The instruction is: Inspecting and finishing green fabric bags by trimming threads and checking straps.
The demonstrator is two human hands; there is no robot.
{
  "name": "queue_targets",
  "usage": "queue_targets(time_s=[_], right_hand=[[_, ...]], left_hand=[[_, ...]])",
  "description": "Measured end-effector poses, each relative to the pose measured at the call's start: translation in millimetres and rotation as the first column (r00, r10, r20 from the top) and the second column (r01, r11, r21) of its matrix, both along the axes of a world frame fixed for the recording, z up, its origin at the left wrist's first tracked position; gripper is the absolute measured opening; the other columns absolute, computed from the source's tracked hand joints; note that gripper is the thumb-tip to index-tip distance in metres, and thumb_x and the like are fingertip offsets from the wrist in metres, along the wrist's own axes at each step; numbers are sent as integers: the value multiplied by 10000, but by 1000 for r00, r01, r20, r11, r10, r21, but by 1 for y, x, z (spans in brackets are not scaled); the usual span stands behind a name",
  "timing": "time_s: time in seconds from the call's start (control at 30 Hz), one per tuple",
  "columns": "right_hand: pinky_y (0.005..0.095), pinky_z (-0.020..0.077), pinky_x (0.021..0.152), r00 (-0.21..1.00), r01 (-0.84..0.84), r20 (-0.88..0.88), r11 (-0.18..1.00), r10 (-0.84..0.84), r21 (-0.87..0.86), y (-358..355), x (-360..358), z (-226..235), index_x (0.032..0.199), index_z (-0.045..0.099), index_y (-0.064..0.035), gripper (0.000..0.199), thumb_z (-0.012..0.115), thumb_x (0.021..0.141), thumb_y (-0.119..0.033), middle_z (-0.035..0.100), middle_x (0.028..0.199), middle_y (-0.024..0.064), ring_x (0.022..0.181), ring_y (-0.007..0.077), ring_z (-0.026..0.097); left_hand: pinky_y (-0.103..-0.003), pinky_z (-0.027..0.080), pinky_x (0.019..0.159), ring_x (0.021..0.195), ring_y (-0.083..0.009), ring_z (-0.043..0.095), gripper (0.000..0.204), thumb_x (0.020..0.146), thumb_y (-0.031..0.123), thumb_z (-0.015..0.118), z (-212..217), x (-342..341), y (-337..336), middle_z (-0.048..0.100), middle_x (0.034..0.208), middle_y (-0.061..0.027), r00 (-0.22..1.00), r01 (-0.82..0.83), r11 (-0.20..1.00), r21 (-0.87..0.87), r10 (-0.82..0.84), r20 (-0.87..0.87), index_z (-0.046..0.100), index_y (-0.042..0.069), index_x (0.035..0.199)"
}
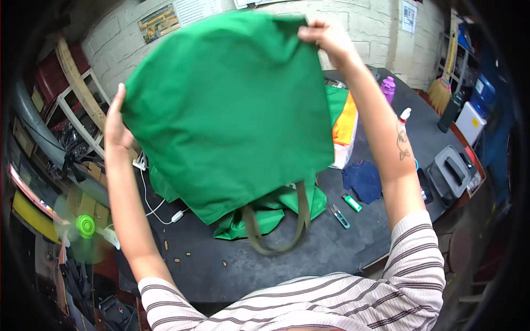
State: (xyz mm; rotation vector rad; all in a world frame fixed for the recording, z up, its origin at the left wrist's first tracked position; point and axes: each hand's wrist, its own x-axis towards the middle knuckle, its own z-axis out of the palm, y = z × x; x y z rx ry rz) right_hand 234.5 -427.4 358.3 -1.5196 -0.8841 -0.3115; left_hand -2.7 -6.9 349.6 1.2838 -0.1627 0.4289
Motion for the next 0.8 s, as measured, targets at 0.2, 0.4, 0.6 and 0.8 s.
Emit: queue_targets(time_s=[0.2, 0.4, 0.6, 0.8], right_hand=[[381, 519, 734, 985, 132, 142, 953, -95, -274, -32, -23, 95, 923, 688, -77, 214, 643, 781, -231, 692, 867, 69, 810, 194, 655], [343, 415, 440, 941, 293, 5, 806, -339, -514, 33, -15, 86, 766, 551, 16, 234, 519, 924, -153, 483, 550, 59, 418, 184, 430], [417, 524, 794, 468, 747, 558, 644, -685, 165, 46, -45, 159, 843, 714, -42, 229, 608, 738, -216, 691, 870, 209, 847, 337, 677], [422, 520, 823, 388, 759, 624, 620, -678, 201, 23, -83, 193, 815, 720, -54, 225, 530, 758, -161, 672, 862, 229, 854, 385, 663]], left_hand=[[-156, 433, 490, 649, -40, 613, 219, 895, 211, 637, 82, -22, -23, 701, 890, -32, 951, -298, 900, 317, 252, 179, 665, 51, 1041], [-208, 292, 386, 435, -33, 424, 167, 796, 182, 691, 71, 43, -38, 580, 654, 33, 847, -33, 376, 926, 502, -174, 681, 47, 894], [-378, 432, 872, 1075, -215, 511, 555, 808, 580, 641, 84, 16, -73, 547, 1087, -62, 870, -424, 609, 670, 479, 115, 614, 115, 1109], [-402, 471, 896, 1170, -297, 503, 999, 689, 482, 801, -20, 29, -107, 483, 1298, -214, 948, -198, 862, 467, 290, -133, 301, 58, 1443]])
